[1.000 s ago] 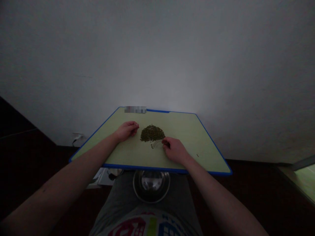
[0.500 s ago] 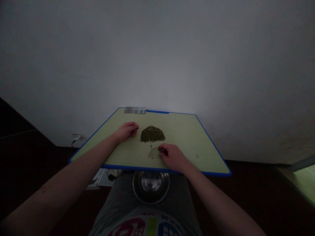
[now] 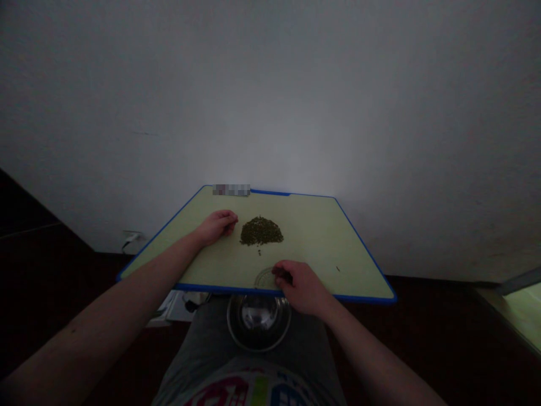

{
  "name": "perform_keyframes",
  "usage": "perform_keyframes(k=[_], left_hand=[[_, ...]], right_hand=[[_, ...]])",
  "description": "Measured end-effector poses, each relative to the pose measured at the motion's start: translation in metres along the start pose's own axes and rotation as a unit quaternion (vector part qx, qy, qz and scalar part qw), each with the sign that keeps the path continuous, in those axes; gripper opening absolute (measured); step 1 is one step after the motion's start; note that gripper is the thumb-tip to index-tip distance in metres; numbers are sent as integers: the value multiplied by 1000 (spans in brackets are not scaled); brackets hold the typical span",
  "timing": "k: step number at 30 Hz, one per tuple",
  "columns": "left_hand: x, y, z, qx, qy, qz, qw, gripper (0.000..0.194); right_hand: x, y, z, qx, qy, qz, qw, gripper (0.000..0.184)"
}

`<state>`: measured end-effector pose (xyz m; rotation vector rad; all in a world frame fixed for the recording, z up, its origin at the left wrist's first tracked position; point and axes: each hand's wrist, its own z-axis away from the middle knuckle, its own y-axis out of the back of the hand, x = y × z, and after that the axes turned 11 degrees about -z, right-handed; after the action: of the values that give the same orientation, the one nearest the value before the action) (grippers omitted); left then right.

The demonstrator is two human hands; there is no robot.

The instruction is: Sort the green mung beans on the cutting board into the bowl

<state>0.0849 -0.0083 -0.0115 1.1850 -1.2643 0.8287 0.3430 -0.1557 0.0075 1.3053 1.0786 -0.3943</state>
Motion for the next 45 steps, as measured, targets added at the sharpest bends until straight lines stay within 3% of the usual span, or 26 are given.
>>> perform_keyframes(k=[9,21,30,36,45], left_hand=[[-5,2,-2,-6,-8,5,1000,23],[-6,3,-2,-3,-7,5,1000,22],[-5,4,-1,-8,-9,8,1000,22],[-5,4,0,-10,-16,-4,1000,24],[-3,3,1,-3,-9,-1,1000,21]], right_hand=[[0,3,2,-5,3,3,1000,16],[27,18,-39,94,-5,115,989,21],[21,4,-59,62,25,121,990,22],[9,-4,-51,20,43,98,994,18],[-3,-7,-18,-19,20,56,998,14]])
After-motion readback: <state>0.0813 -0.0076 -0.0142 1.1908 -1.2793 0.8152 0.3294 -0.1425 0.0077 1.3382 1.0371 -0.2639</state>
